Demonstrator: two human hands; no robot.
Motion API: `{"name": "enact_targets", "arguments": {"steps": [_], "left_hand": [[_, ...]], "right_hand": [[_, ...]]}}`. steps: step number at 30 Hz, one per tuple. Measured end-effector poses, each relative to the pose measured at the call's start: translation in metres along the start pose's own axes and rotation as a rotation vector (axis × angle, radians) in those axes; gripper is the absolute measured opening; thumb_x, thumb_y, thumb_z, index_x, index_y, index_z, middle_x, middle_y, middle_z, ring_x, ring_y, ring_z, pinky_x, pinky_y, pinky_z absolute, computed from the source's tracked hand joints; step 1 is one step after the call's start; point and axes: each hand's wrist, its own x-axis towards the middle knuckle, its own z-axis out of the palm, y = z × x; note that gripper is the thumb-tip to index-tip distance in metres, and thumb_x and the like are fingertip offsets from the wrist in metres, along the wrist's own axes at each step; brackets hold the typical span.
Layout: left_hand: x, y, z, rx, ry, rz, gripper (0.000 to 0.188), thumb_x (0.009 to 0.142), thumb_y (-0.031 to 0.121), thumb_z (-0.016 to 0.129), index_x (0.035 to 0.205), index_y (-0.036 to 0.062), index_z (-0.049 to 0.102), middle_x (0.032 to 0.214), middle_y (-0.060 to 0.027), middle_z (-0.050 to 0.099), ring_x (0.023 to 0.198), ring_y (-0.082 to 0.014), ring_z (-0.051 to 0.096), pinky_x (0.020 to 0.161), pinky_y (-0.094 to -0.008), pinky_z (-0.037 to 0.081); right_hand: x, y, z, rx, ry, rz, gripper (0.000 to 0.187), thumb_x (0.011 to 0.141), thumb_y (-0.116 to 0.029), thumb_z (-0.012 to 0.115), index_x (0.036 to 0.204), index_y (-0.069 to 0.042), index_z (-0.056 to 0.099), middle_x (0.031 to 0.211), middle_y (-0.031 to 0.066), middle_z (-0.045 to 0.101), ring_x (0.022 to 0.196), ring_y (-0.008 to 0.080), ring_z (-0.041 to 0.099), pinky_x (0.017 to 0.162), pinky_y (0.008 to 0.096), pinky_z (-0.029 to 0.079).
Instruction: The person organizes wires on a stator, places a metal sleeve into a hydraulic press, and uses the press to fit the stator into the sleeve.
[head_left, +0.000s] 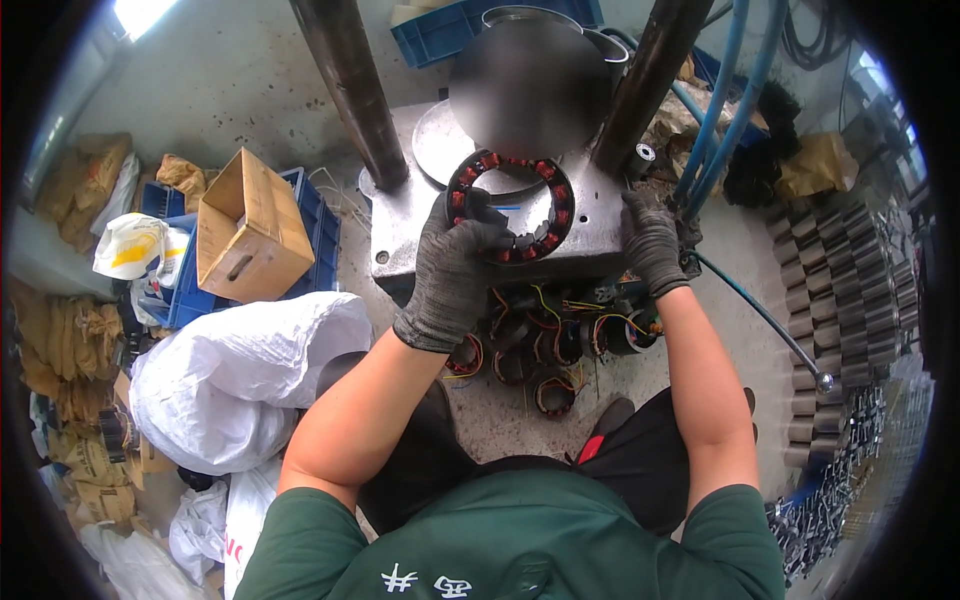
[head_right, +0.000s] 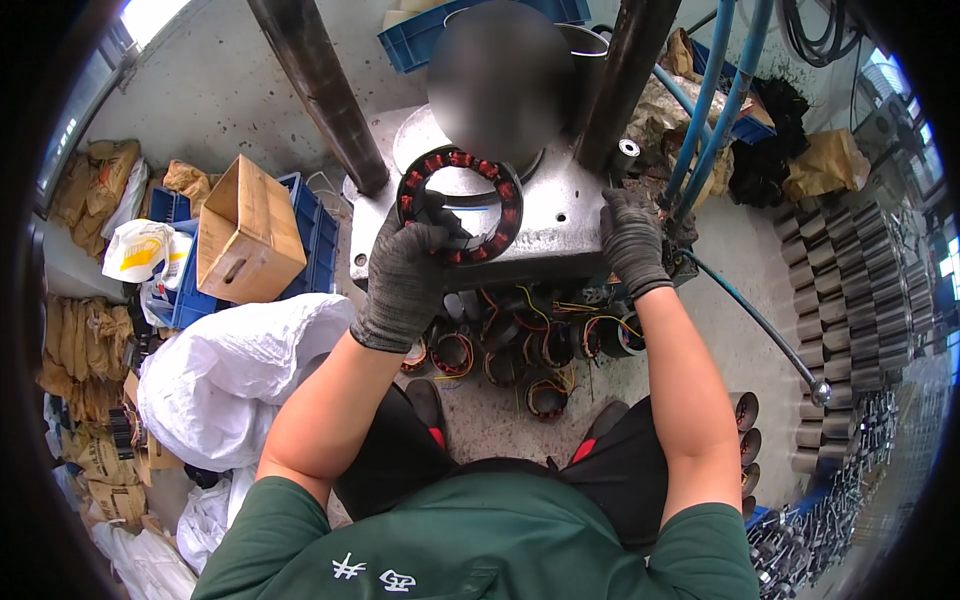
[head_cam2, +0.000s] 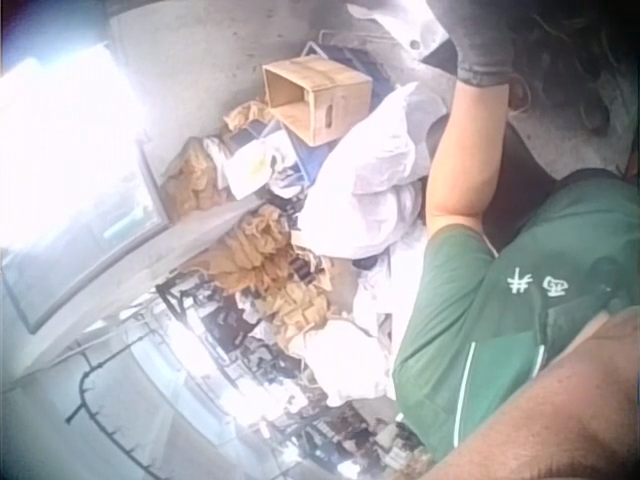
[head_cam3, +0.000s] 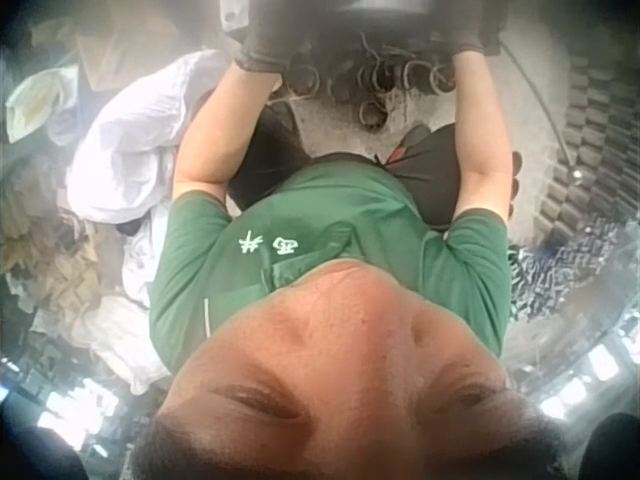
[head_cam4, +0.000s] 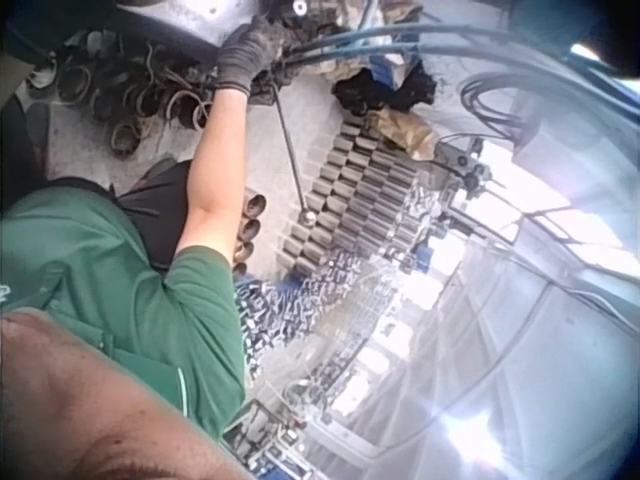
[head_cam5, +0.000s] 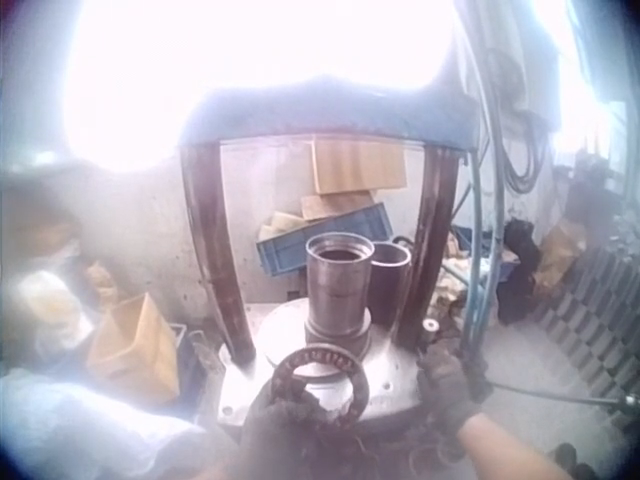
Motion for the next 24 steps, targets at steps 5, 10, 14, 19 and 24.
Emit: {"name": "enact_targets", "arguments": {"steps": [5, 10, 14, 19, 24], "left_hand": [[-0.002, 0.001, 0.003, 0.032, 0.000, 0.075, 0.045, 0.075, 0.000, 0.059, 0.121, 0.0023, 0.057, 0.100, -0.0066, 0.063, 0.091, -0.0203, 0.065, 0.087, -0.0350, 0.059], [-0.008, 0.003, 0.009, 0.323, -0.036, 0.210, 0.050, 0.080, 0.000, 0.065, 0.128, 0.0034, 0.054, 0.102, -0.0038, 0.064, 0.094, -0.0151, 0.064, 0.085, -0.0306, 0.058], [-0.015, 0.003, 0.015, 0.477, -0.090, 0.268, 0.054, 0.082, 0.000, 0.071, 0.132, 0.0039, 0.052, 0.103, -0.0049, 0.064, 0.097, -0.0134, 0.063, 0.086, -0.0293, 0.057], [-0.020, -0.006, 0.027, 0.636, -0.140, 0.198, 0.056, 0.081, 0.006, 0.080, 0.130, -0.0002, 0.054, 0.116, -0.0110, 0.067, 0.102, -0.0177, 0.067, 0.089, -0.0318, 0.057], [-0.029, -0.017, 0.030, 0.301, -0.279, 0.033, 0.058, 0.086, 0.018, 0.082, 0.134, -0.0008, 0.054, 0.114, -0.0107, 0.067, 0.103, -0.0172, 0.064, 0.091, -0.0330, 0.055]], "right_hand": [[-0.001, -0.019, -0.001, -0.132, -0.117, 0.037, 0.058, 0.093, -0.040, 0.066, 0.142, -0.011, 0.058, 0.144, 0.0176, 0.057, 0.126, 0.0413, 0.056, 0.109, 0.0535, 0.042], [-0.002, -0.028, -0.022, -0.118, -0.251, 0.085, 0.082, 0.085, -0.057, 0.072, 0.147, -0.008, 0.053, 0.147, 0.0221, 0.053, 0.136, 0.0418, 0.051, 0.114, 0.0531, 0.039], [-0.005, -0.070, -0.057, 0.591, 0.108, -0.101, 0.088, 0.082, -0.037, 0.085, 0.154, -0.009, 0.042, 0.152, 0.0254, 0.047, 0.141, 0.0429, 0.046, 0.110, 0.0539, 0.045], [-0.011, -0.119, -0.083, 0.894, 0.138, -0.536, 0.126, 0.067, -0.031, 0.096, 0.165, -0.022, 0.018, 0.166, 0.0267, 0.020, 0.146, 0.0468, 0.037, 0.114, 0.0533, 0.043], [-0.028, -0.132, -0.086, 0.797, 0.155, -0.419, 0.124, 0.067, -0.030, 0.094, 0.165, -0.018, 0.019, 0.159, 0.0247, 0.036, 0.135, 0.0408, 0.051, 0.110, 0.0510, 0.047]]}}
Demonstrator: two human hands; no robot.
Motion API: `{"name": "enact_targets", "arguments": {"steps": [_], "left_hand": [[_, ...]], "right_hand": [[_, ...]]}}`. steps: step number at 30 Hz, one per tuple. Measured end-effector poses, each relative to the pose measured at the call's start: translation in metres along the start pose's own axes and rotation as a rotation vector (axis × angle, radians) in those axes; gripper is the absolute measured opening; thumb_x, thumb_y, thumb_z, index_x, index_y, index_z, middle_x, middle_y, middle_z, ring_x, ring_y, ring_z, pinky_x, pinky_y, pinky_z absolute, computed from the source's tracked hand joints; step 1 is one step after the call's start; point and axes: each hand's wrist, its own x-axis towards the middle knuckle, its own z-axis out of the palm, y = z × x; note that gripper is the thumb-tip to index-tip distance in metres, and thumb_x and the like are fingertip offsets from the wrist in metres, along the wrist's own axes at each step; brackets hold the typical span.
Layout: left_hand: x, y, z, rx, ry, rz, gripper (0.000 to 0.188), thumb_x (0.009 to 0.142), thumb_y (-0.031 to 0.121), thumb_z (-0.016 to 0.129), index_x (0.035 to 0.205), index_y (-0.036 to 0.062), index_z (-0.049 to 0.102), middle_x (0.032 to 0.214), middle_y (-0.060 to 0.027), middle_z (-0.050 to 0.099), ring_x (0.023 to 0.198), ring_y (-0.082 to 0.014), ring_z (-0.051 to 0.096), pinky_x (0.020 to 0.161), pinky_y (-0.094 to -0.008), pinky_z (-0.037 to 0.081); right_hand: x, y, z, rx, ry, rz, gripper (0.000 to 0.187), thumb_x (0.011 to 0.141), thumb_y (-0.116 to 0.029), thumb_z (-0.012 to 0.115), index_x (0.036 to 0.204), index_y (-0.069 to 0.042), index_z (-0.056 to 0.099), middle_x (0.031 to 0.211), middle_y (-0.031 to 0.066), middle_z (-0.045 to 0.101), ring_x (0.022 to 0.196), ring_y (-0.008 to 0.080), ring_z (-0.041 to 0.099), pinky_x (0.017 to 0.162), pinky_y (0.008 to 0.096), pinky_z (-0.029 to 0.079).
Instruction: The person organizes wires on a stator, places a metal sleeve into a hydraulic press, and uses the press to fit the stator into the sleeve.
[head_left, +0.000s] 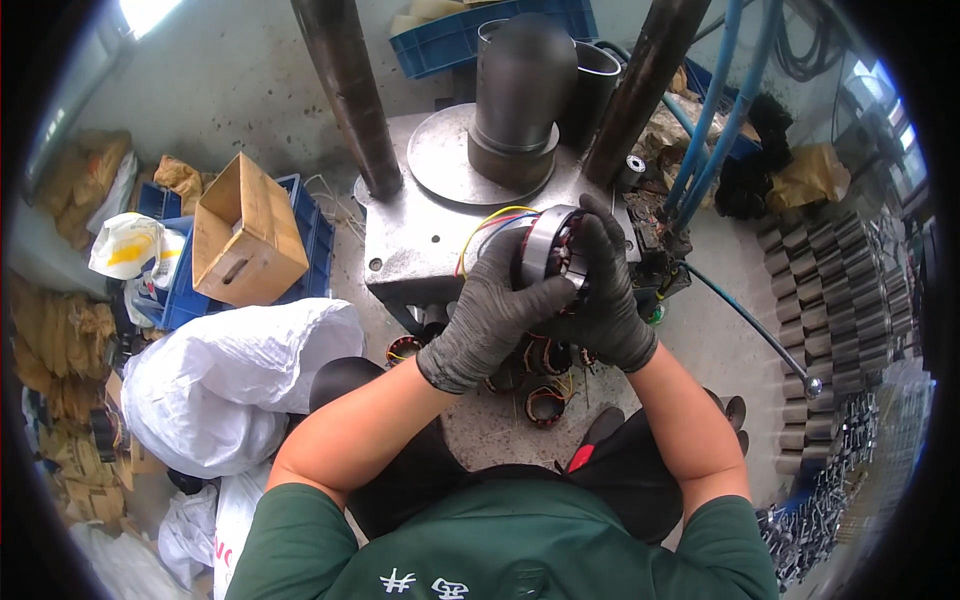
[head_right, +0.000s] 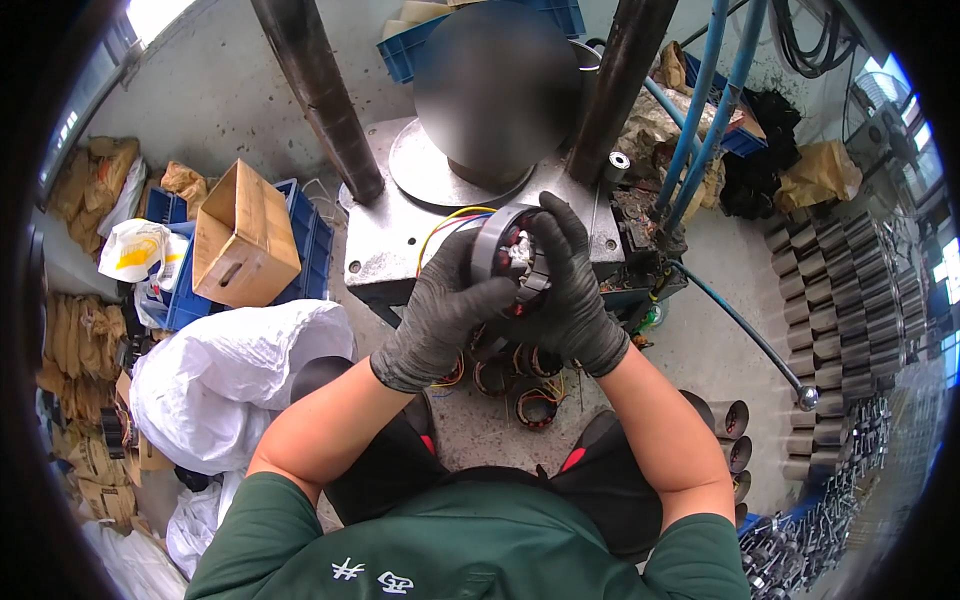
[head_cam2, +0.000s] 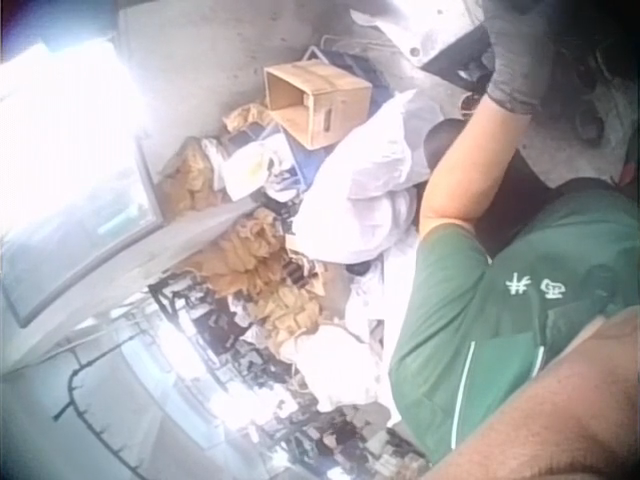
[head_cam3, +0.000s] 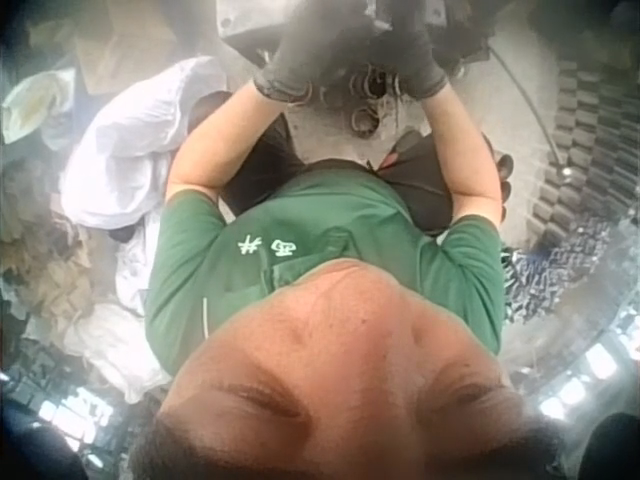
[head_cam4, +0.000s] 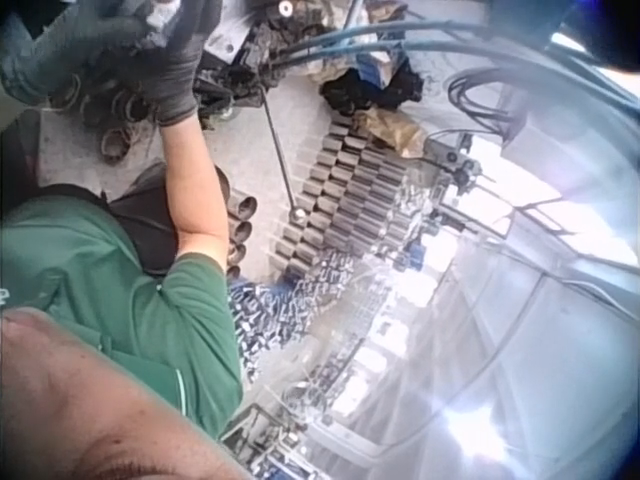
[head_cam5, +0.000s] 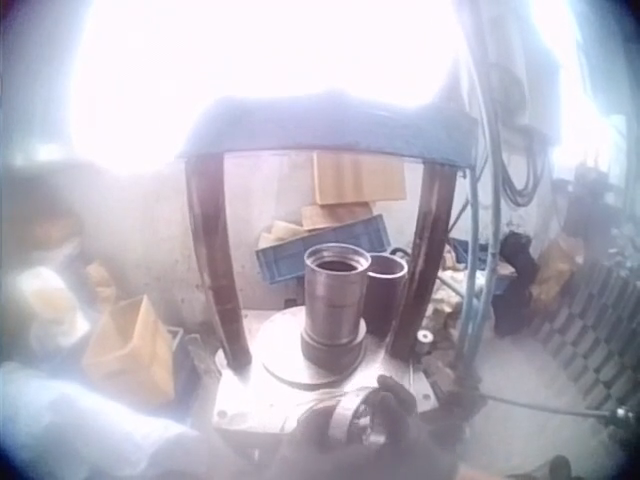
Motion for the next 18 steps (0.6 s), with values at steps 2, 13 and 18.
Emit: {"name": "enact_targets", "arguments": {"steps": [2, 13, 18], "left_hand": [[0.002, 0.002, -0.002, -0.137, -0.036, -0.046, 0.054, 0.090, 0.021, 0.079, 0.132, -0.0012, 0.056, 0.114, -0.0103, 0.067, 0.103, -0.0169, 0.063, 0.091, -0.0330, 0.054], [0.013, -0.020, -0.002, 0.392, 0.324, 0.307, 0.042, 0.096, 0.012, 0.071, 0.131, -0.0027, 0.054, 0.117, -0.0146, 0.062, 0.098, -0.0185, 0.063, 0.089, -0.0335, 0.053], [0.012, -0.013, -0.005, 0.153, 0.066, 0.251, 0.028, 0.099, 0.004, 0.063, 0.126, -0.0016, 0.063, 0.131, -0.0123, 0.058, 0.124, -0.0219, 0.058, 0.104, -0.0338, 0.049]], "right_hand": [[-0.003, -0.007, -0.002, 0.246, 0.035, 0.215, 0.114, 0.072, -0.032, 0.090, 0.163, -0.014, 0.024, 0.152, 0.0207, 0.047, 0.128, 0.0357, 0.058, 0.108, 0.0491, 0.049], [-0.011, -0.018, -0.016, 1.485, 0.342, 0.926, 0.096, 0.087, -0.072, 0.060, 0.157, -0.010, 0.039, 0.154, 0.0201, 0.048, 0.137, 0.0366, 0.053, 0.117, 0.0520, 0.042], [-0.004, -0.032, -0.022, 1.445, 0.271, 0.977, 0.095, 0.088, -0.072, 0.058, 0.155, -0.007, 0.042, 0.152, 0.0178, 0.049, 0.136, 0.0339, 0.053, 0.115, 0.0500, 0.045]]}}
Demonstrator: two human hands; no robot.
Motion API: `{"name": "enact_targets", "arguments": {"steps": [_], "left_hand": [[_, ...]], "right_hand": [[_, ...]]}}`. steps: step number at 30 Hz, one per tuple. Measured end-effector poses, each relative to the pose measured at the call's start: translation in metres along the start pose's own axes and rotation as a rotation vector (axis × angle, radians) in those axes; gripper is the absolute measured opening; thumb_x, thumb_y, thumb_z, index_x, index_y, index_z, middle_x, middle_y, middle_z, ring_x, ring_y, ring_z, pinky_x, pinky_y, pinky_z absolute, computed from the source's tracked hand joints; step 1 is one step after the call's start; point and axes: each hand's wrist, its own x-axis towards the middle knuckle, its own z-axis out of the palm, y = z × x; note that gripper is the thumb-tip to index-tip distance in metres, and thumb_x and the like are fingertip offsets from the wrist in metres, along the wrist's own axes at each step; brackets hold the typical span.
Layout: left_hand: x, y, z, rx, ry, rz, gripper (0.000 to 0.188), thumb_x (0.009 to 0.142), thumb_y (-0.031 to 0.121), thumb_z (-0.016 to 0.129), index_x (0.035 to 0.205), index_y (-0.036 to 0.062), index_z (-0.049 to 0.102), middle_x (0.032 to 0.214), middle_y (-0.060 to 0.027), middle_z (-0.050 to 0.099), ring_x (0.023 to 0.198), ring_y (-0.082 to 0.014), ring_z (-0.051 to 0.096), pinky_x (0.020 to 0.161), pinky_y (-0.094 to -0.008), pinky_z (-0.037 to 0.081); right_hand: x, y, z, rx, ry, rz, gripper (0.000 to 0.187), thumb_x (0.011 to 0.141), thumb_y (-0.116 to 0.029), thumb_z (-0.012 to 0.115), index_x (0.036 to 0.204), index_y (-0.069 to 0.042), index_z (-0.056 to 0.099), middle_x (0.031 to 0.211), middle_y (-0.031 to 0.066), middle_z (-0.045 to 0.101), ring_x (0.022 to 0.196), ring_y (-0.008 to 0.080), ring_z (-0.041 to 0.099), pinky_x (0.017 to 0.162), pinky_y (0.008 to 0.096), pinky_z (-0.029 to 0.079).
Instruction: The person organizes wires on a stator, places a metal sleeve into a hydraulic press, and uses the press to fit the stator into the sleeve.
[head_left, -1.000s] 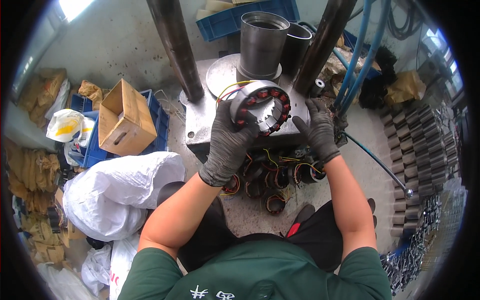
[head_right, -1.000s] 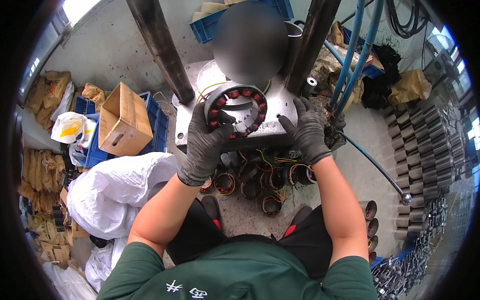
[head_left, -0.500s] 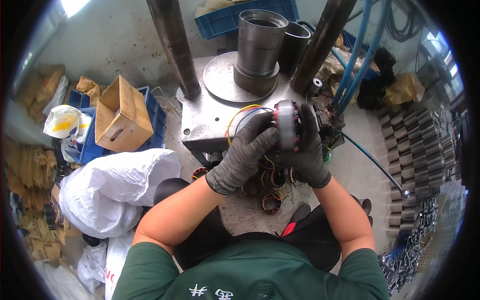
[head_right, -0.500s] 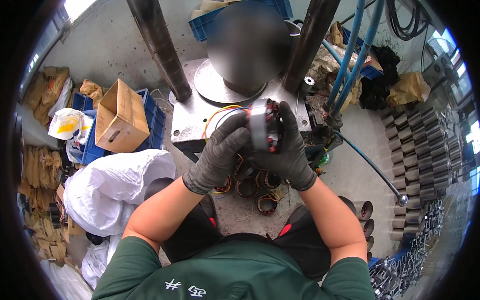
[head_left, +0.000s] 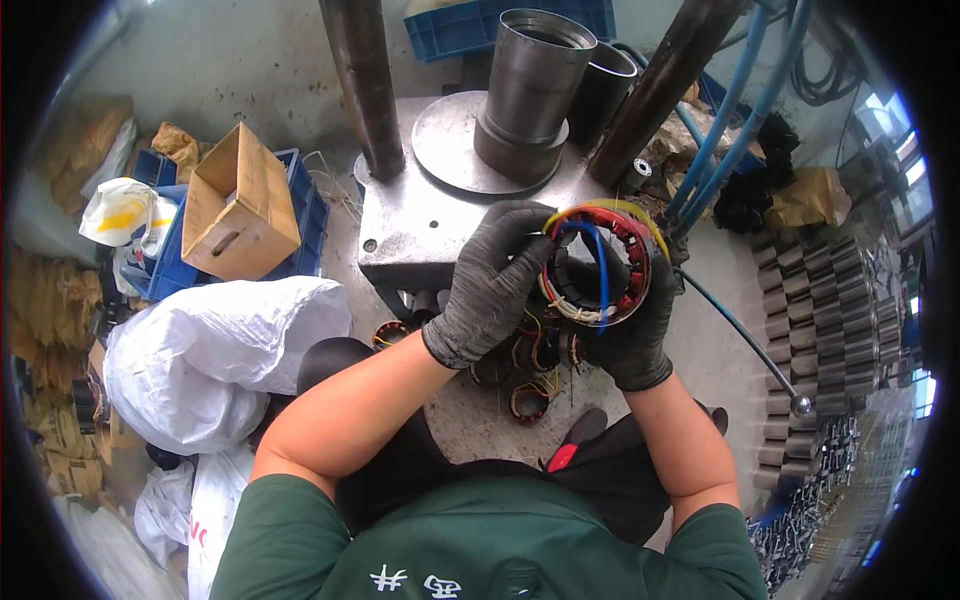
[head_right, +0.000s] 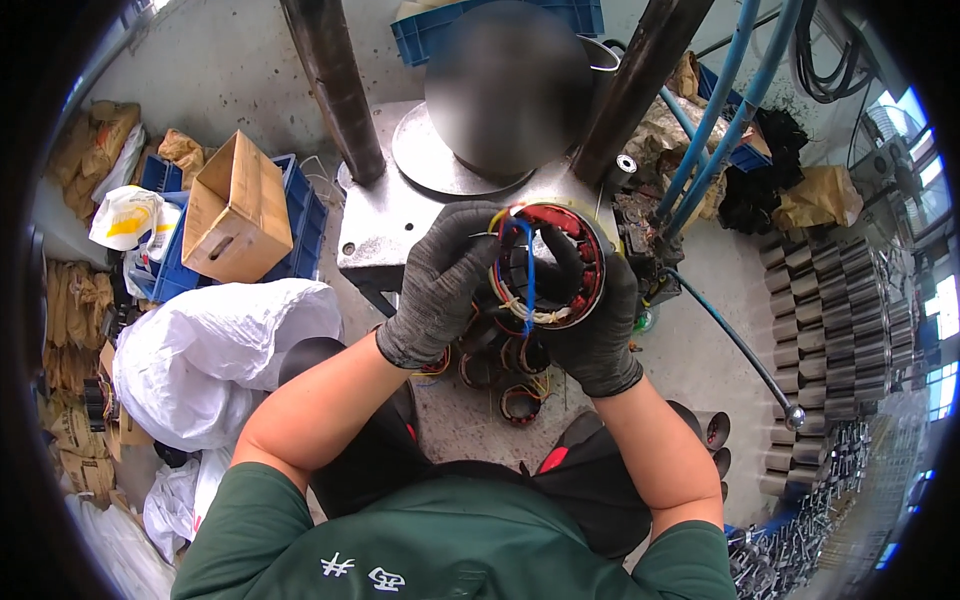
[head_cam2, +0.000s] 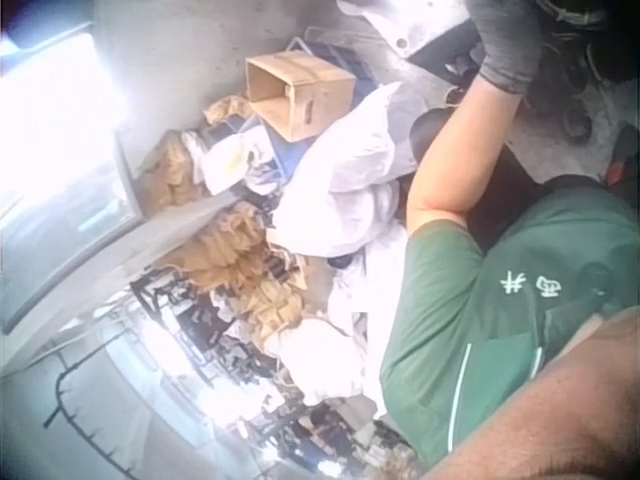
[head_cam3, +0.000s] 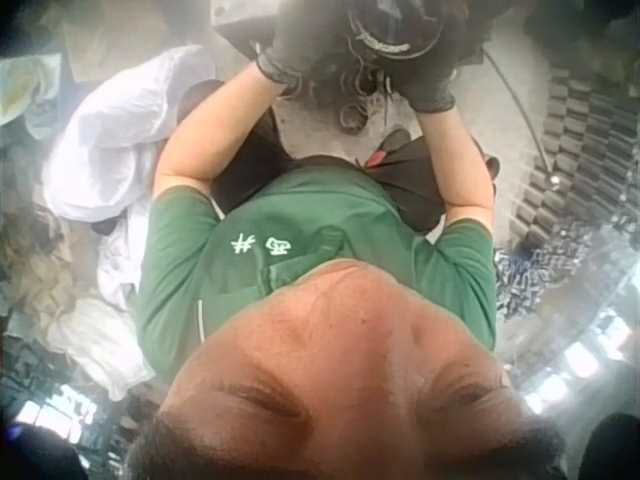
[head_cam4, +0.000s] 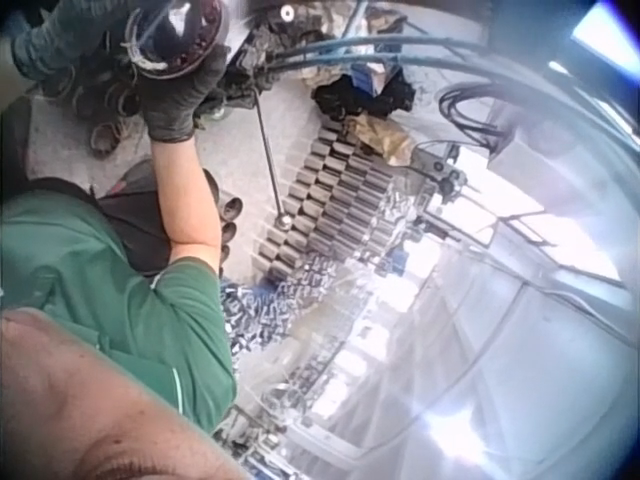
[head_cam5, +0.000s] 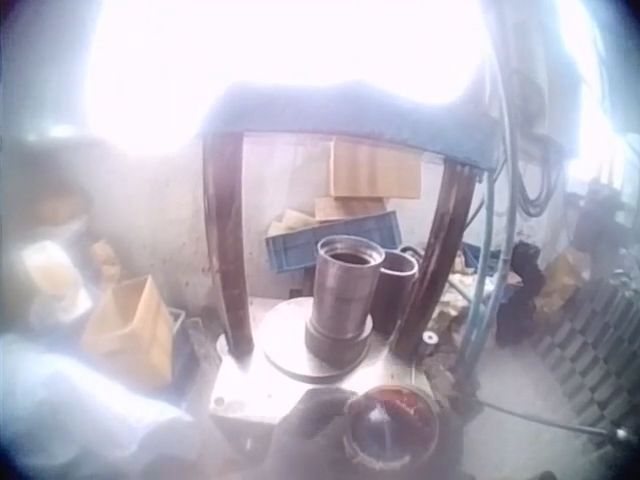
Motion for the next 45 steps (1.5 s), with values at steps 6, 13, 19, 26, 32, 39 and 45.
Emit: {"name": "enact_targets", "arguments": {"steps": [6, 13, 19, 26, 32, 39, 45], "left_hand": [[0.009, -0.002, -0.012, 0.065, -0.245, 0.130, 0.025, 0.096, 0.001, 0.064, 0.121, 0.0017, 0.068, 0.150, -0.0159, 0.047, 0.127, -0.0252, 0.059, 0.108, -0.0377, 0.049], [0.004, 0.002, -0.008, 0.642, -0.340, 0.173, 0.038, 0.088, -0.012, 0.061, 0.124, -0.0025, 0.064, 0.143, -0.0207, 0.050, 0.123, -0.0303, 0.062, 0.102, -0.0380, 0.055], [0.005, 0.005, -0.006, 0.582, -0.180, 0.017, 0.033, 0.086, -0.002, 0.070, 0.118, -0.0012, 0.069, 0.132, -0.0181, 0.058, 0.114, -0.0305, 0.067, 0.100, -0.0401, 0.056], [0.008, -0.003, -0.012, 0.956, -0.182, 0.221, 0.034, 0.085, 0.006, 0.073, 0.119, 0.0071, 0.073, 0.139, -0.0216, 0.056, 0.117, -0.0374, 0.065, 0.100, -0.0408, 0.055], [0.008, 0.007, -0.008, 0.909, -0.260, 0.309, 0.039, 0.083, 0.000, 0.073, 0.122, 0.0033, 0.070, 0.151, -0.0267, 0.049, 0.125, -0.0401, 0.062, 0.102, -0.0405, 0.055], [0.005, -0.007, -0.008, 0.790, -0.174, 0.477, 0.040, 0.085, -0.003, 0.072, 0.124, 0.0062, 0.070, 0.153, -0.0257, 0.047, 0.126, -0.0383, 0.062, 0.099, -0.0413, 0.057], [0.004, -0.012, 0.001, 0.398, -0.152, 0.422, 0.039, 0.091, -0.002, 0.069, 0.128, 0.0076, 0.068, 0.149, -0.0209, 0.049, 0.124, -0.0323, 0.064, 0.100, -0.0396, 0.056]], "right_hand": [[0.004, -0.003, -0.015, 0.072, -0.027, 0.107, 0.094, 0.090, -0.074, 0.055, 0.152, -0.005, 0.045, 0.147, 0.0193, 0.056, 0.130, 0.0328, 0.058, 0.113, 0.0476, 0.047], [-0.001, 0.013, -0.015, -0.034, -0.012, 0.113, 0.082, 0.096, -0.069, 0.051, 0.150, -0.007, 0.049, 0.140, 0.0153, 0.062, 0.126, 0.0313, 0.062, 0.107, 0.0469, 0.051], [0.010, -0.004, -0.011, -0.271, -0.102, 0.135, 0.077, 0.099, -0.061, 0.056, 0.150, -0.005, 0.044, 0.137, 0.0162, 0.062, 0.120, 0.0290, 0.065, 0.101, 0.0473, 0.057], [0.005, 0.004, 0.005, -0.496, -0.064, -0.076, 0.059, 0.095, -0.027, 0.070, 0.145, -0.002, 0.049, 0.130, 0.0158, 0.065, 0.118, 0.0258, 0.066, 0.100, 0.0408, 0.057], [0.003, 0.008, -0.013, -0.518, 0.034, -0.130, 0.056, 0.093, -0.021, 0.069, 0.141, 0.000, 0.051, 0.126, 0.0146, 0.067, 0.112, 0.0232, 0.068, 0.098, 0.0381, 0.057], [-0.001, 0.003, -0.006, -0.564, 0.012, -0.212, 0.056, 0.092, -0.023, 0.071, 0.139, 0.000, 0.051, 0.121, 0.0141, 0.069, 0.108, 0.0232, 0.070, 0.095, 0.0373, 0.058], [-0.004, 0.001, -0.004, -0.516, 0.002, -0.258, 0.056, 0.091, -0.021, 0.071, 0.139, 0.000, 0.051, 0.119, 0.0150, 0.070, 0.104, 0.0229, 0.071, 0.092, 0.0373, 0.059]]}}
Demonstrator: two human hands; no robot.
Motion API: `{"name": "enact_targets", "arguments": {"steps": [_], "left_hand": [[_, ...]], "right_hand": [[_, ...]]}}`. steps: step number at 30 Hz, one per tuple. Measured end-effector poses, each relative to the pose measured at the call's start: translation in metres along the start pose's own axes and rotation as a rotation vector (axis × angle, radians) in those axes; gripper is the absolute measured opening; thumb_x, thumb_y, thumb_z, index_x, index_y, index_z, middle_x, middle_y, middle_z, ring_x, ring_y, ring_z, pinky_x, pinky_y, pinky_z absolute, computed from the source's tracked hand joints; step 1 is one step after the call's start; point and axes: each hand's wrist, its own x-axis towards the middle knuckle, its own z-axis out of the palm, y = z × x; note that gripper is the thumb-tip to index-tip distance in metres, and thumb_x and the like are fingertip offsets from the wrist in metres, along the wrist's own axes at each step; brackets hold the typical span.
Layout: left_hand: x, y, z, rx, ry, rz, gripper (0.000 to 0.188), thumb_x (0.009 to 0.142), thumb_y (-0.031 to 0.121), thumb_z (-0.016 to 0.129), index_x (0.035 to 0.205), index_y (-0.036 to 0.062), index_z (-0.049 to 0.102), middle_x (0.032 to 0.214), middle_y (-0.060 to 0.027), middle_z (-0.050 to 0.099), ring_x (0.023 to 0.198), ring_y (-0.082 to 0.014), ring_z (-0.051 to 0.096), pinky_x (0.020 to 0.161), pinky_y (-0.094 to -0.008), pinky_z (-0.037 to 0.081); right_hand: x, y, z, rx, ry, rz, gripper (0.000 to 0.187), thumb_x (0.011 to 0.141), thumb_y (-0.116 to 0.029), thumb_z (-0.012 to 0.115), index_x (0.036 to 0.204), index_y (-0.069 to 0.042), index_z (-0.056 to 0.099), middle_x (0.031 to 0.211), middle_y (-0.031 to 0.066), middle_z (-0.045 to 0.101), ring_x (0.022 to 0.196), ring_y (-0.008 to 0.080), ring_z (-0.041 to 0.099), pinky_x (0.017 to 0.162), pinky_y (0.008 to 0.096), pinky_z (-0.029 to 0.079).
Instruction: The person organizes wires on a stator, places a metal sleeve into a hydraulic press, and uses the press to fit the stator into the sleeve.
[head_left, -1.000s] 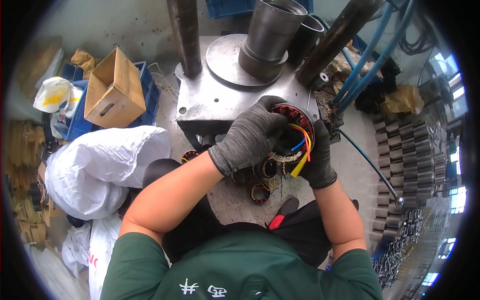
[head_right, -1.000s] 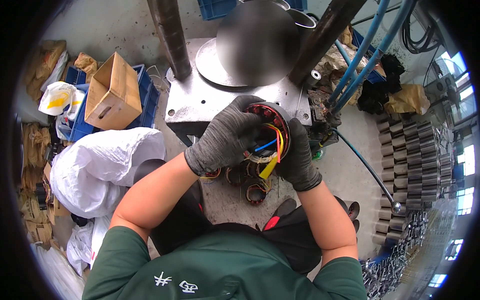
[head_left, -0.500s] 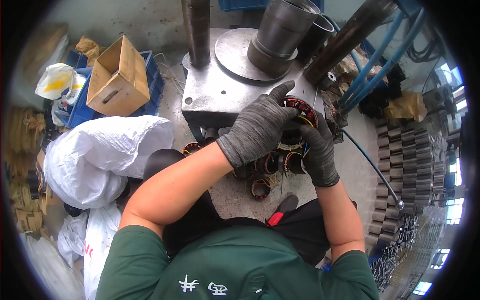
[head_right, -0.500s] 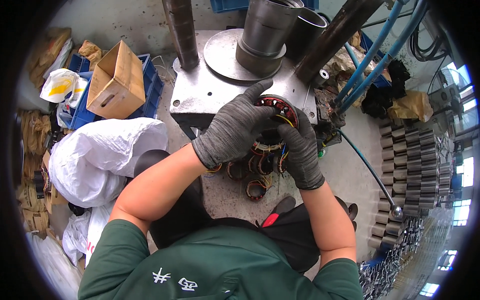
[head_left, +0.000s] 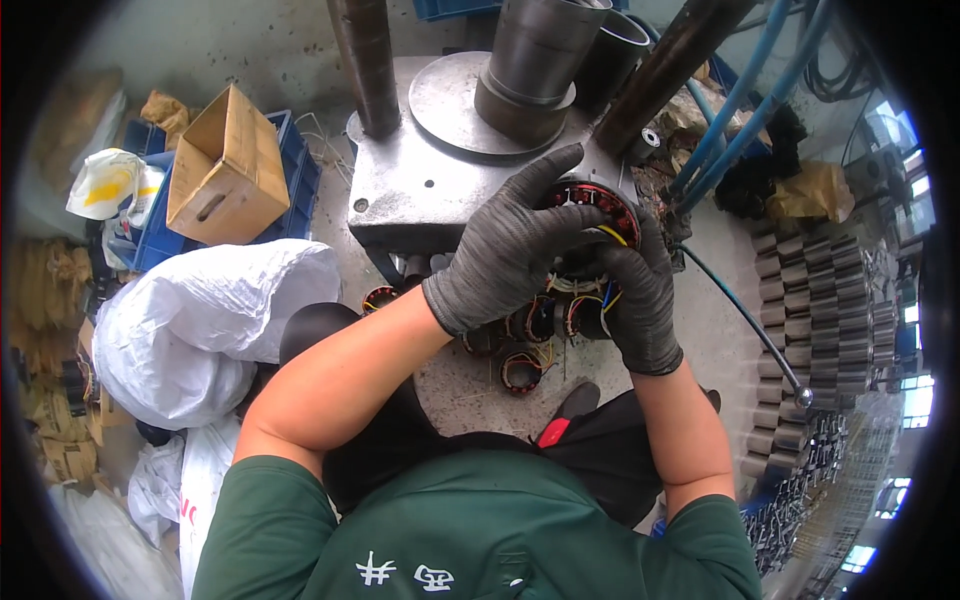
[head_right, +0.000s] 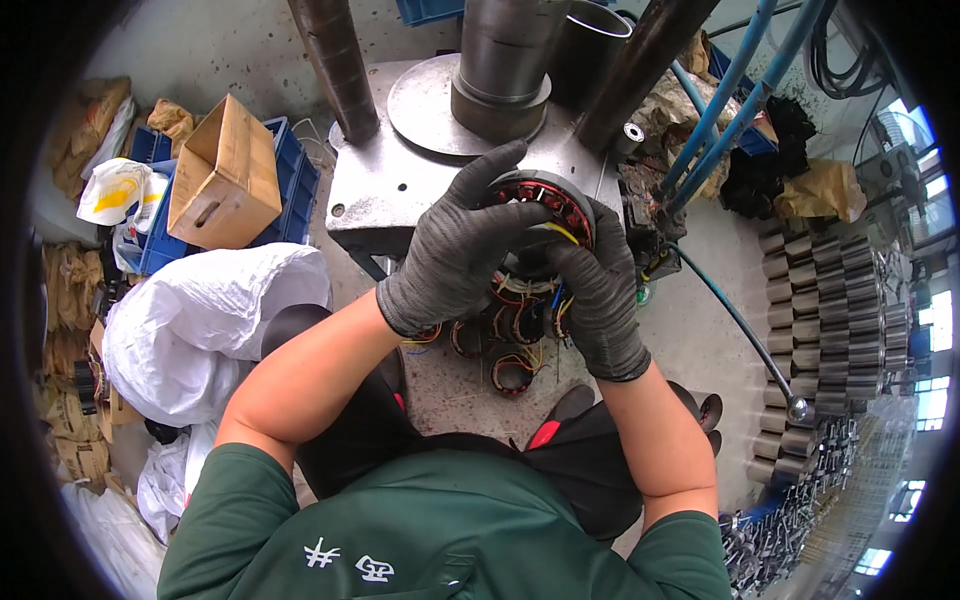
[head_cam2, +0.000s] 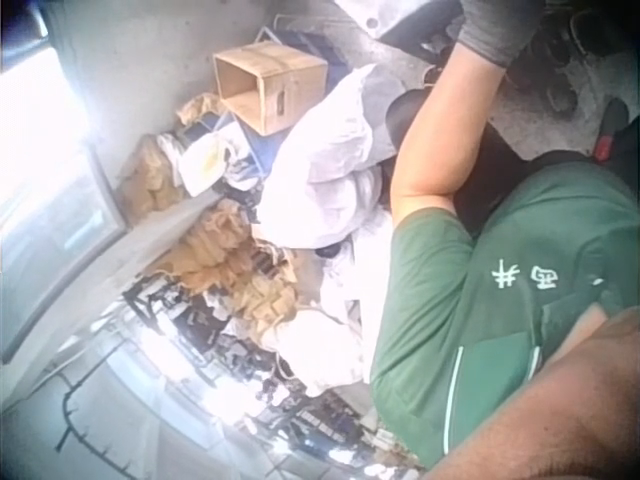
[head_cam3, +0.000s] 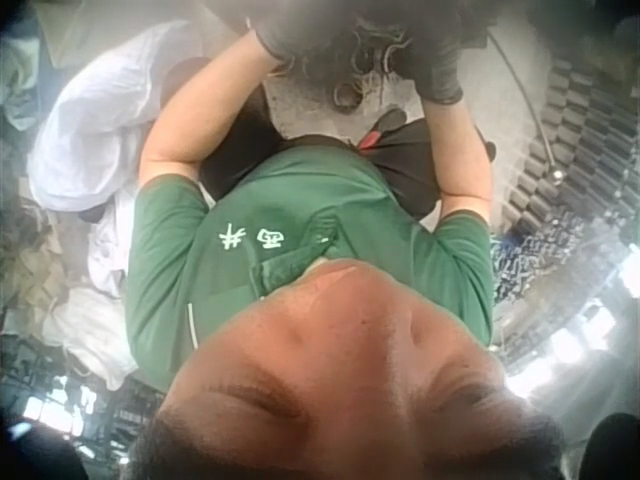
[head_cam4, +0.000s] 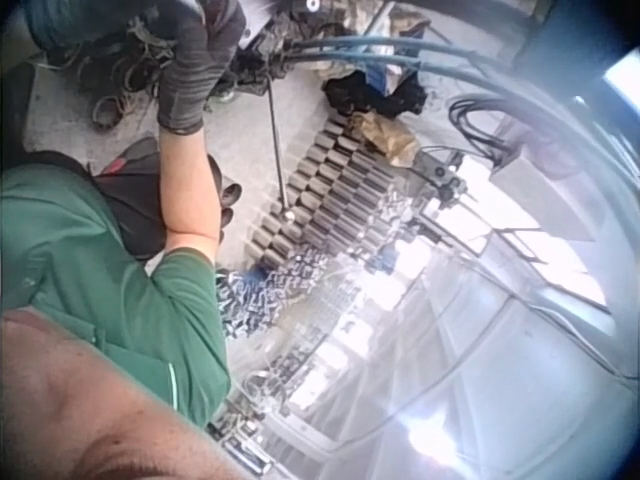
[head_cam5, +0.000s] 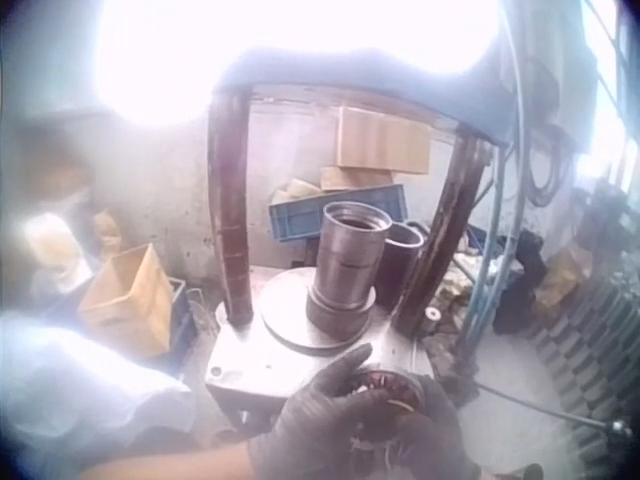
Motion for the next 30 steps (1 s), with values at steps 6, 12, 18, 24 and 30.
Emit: {"name": "enact_targets", "arguments": {"steps": [6, 12, 18, 24, 30], "left_hand": [[0.003, 0.010, -0.001, -0.222, 0.082, -0.327, 0.043, 0.095, 0.004, 0.070, 0.136, 0.0011, 0.058, 0.139, -0.0187, 0.056, 0.116, -0.0217, 0.064, 0.098, -0.0368, 0.056], [0.012, 0.006, -0.005, -0.198, -0.042, -0.706, 0.046, 0.093, 0.009, 0.071, 0.135, -0.0007, 0.056, 0.115, -0.0180, 0.071, 0.105, -0.0233, 0.070, 0.094, -0.0353, 0.057], [0.005, -0.014, -0.006, 0.185, -0.043, -0.588, 0.043, 0.090, 0.001, 0.070, 0.131, 0.0039, 0.058, 0.107, -0.0147, 0.073, 0.099, -0.0203, 0.070, 0.090, -0.0355, 0.058], [0.006, -0.009, -0.013, 0.229, -0.045, -0.606, 0.043, 0.091, 0.004, 0.070, 0.132, 0.0037, 0.058, 0.109, -0.0164, 0.073, 0.099, -0.0218, 0.071, 0.089, -0.0357, 0.058], [0.007, 0.011, -0.013, 0.006, -0.098, -0.571, 0.062, 0.093, 0.013, 0.073, 0.148, 0.0042, 0.045, 0.115, -0.0171, 0.070, 0.105, -0.0225, 0.069, 0.093, -0.0362, 0.057]], "right_hand": [[0.001, -0.003, -0.007, 0.087, -0.020, 0.096, 0.060, 0.092, -0.028, 0.067, 0.143, -0.002, 0.050, 0.127, 0.0158, 0.067, 0.113, 0.0271, 0.069, 0.096, 0.0418, 0.059], [-0.005, 0.004, 0.000, -0.061, 0.002, 0.093, 0.063, 0.092, -0.029, 0.069, 0.145, -0.001, 0.048, 0.129, 0.0157, 0.066, 0.116, 0.0266, 0.067, 0.098, 0.0419, 0.058], [-0.003, 0.006, 0.000, 0.066, -0.073, 0.112, 0.071, 0.089, -0.026, 0.077, 0.148, -0.003, 0.043, 0.134, 0.0112, 0.062, 0.124, 0.0230, 0.060, 0.109, 0.0396, 0.048], [-0.006, 0.010, 0.000, -0.147, -0.117, 0.031, 0.092, 0.083, -0.021, 0.085, 0.156, -0.003, 0.033, 0.141, 0.0123, 0.058, 0.131, 0.0241, 0.056, 0.109, 0.0402, 0.049], [0.002, 0.008, -0.004, 0.031, 0.040, 0.134, 0.084, 0.085, -0.011, 0.075, 0.155, 0.002, 0.032, 0.139, 0.0179, 0.058, 0.124, 0.0267, 0.062, 0.106, 0.0415, 0.053]]}}
